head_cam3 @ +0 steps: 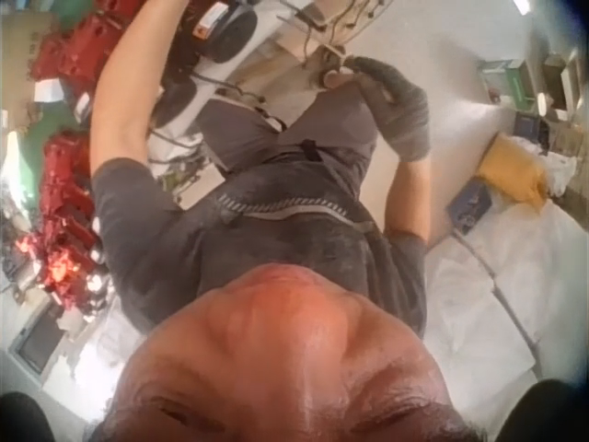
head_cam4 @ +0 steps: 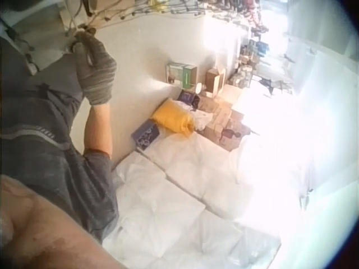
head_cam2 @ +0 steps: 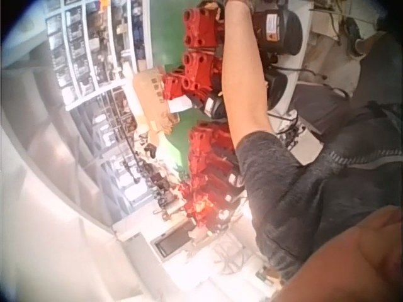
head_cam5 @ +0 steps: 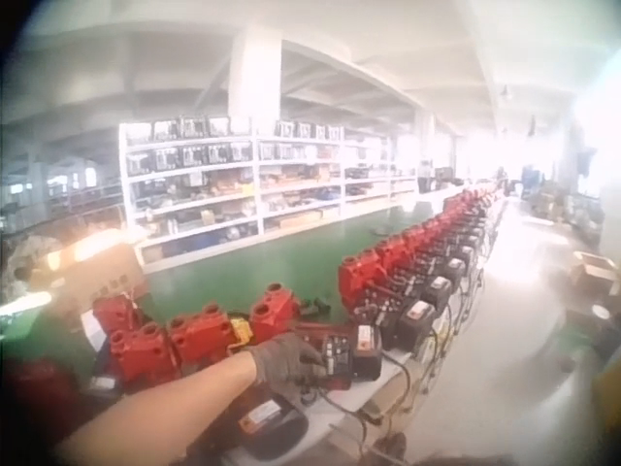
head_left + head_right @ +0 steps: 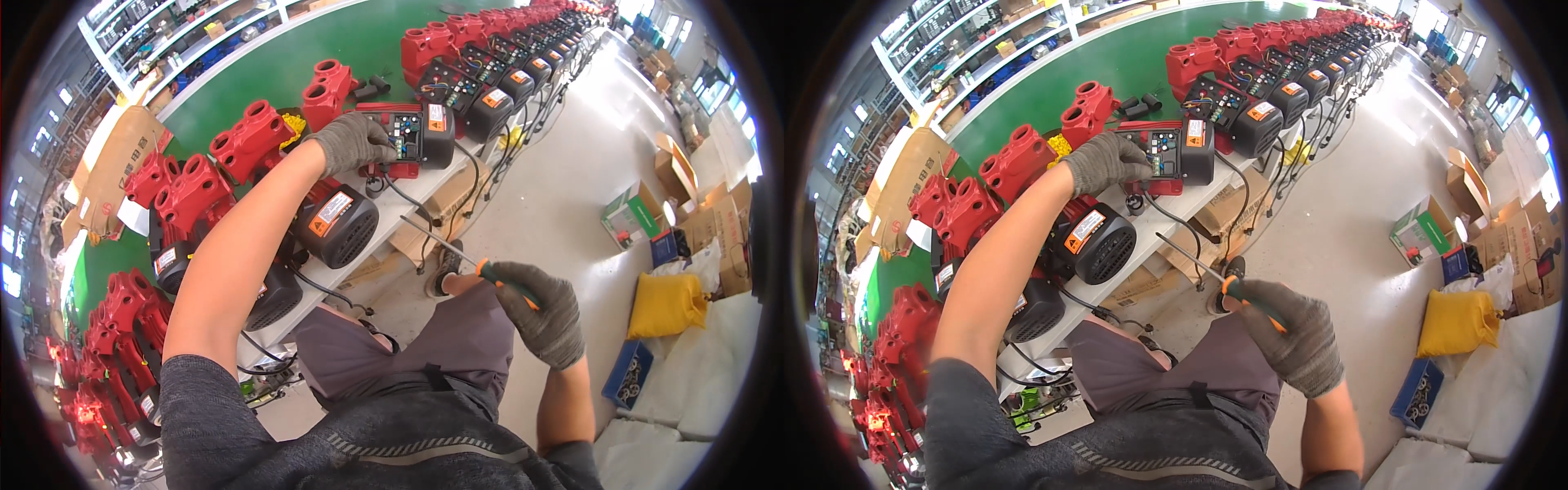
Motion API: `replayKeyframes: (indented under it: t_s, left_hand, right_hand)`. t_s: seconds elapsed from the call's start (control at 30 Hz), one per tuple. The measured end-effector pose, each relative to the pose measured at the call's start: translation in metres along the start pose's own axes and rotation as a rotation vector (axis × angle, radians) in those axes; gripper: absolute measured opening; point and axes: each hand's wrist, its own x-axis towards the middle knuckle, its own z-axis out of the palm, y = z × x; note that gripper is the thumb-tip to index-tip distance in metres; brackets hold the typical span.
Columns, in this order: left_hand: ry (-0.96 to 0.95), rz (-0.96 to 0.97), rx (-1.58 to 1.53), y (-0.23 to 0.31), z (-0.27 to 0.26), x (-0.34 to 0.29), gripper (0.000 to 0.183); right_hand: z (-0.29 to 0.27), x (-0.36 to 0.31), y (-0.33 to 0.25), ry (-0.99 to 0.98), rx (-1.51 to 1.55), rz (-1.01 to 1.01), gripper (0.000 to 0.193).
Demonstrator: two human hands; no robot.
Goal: The person connects wires into a control box on a pump using a screwdriver to tighten the terminals. The person also handles a small black plastic component by hand.
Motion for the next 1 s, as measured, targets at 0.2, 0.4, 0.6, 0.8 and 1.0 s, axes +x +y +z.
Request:
replayKeyframes:
  t_s: [0.2,0.4,0.6,0.8,1.0]
  left_hand:
    - [0.137,-0.202,-0.163,0.043,-0.033,-0.052,0.043]
    - [0.376,-0.185,-0.094,0.035,-0.032,-0.084,0.028]
    - [0.353,-0.195,0.146,0.012,-0.009,-0.083,0.031]
    - [0.318,-0.271,0.131,0.029,0.002,-0.056,0.038]
    - [0.509,-0.101,0.533,0.055,0.026,-0.031,0.045]
  right_hand:
    - [-0.002,-0.037,0.087,0.191,0.894,0.318,0.062]
    - [0.024,-0.034,0.139,0.026,1.022,0.178,0.047]
    - [0.049,-0.017,0.133,-0.172,1.049,0.341,0.023]
    - [0.062,-0.005,0.119,-0.247,0.907,0.401,0.024]
    - [0.06,-0.009,0.118,-0.262,0.794,0.398,0.025]
